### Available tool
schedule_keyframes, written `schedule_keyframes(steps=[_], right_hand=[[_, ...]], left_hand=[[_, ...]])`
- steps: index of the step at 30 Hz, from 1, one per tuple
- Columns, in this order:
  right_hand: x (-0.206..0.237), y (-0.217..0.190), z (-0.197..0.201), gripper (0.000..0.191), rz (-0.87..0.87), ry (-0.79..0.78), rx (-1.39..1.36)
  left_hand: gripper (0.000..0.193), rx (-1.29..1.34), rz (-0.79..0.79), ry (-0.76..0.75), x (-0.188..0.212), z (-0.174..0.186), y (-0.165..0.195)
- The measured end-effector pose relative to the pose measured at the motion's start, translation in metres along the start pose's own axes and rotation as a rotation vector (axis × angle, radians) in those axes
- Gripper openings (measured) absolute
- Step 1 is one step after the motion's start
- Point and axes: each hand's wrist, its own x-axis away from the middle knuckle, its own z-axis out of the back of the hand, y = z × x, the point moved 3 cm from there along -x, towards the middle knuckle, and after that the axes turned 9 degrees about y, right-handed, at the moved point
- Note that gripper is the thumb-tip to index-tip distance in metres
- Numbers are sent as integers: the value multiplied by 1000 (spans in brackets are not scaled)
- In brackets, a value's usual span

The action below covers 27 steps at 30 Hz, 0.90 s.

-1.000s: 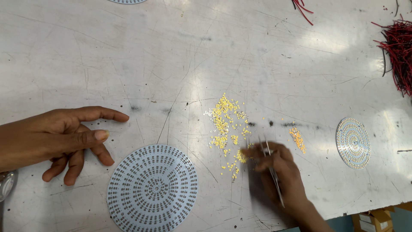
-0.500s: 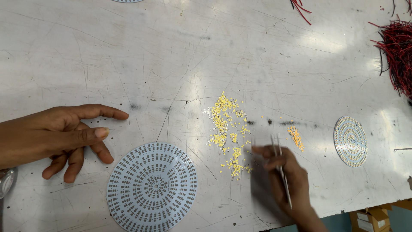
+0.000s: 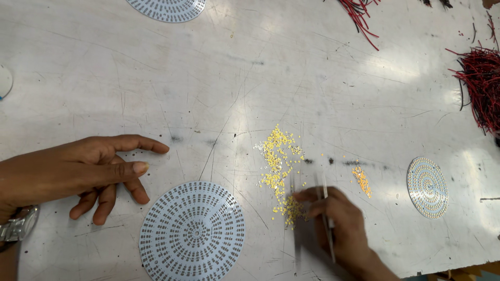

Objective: The person uses tweezers to pick up small yellow LED components from a pile on the table and places them into empty slots on a circular LED board. The person repeats this process, filling the board with LEDs one by one.

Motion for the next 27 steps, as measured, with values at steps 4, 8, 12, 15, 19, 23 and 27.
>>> schedule_keyframes(steps=[4, 8, 12, 15, 19, 23, 27], right_hand=[[-15, 2, 4, 26, 163, -12, 64], [-22, -6, -3, 28, 338, -149, 81], [-24, 5, 6, 31, 155, -9, 56], [-19, 16, 16, 30, -4, 175, 2], [-16, 14, 17, 34, 91, 106, 79], [-19, 6, 13, 37, 218, 47, 121], [-20, 11, 13, 36, 188, 17, 143]], left_hand=[[58, -29, 8, 25, 3, -1, 4], [57, -12, 30, 38, 6, -1, 8], [57, -11, 18, 35, 6, -1, 7], [57, -3, 13, 31, 4, -1, 4], [57, 14, 2, 21, 2, -2, 2], [57, -9, 14, 25, 1, -1, 1], [57, -1, 21, 17, 0, -1, 0]])
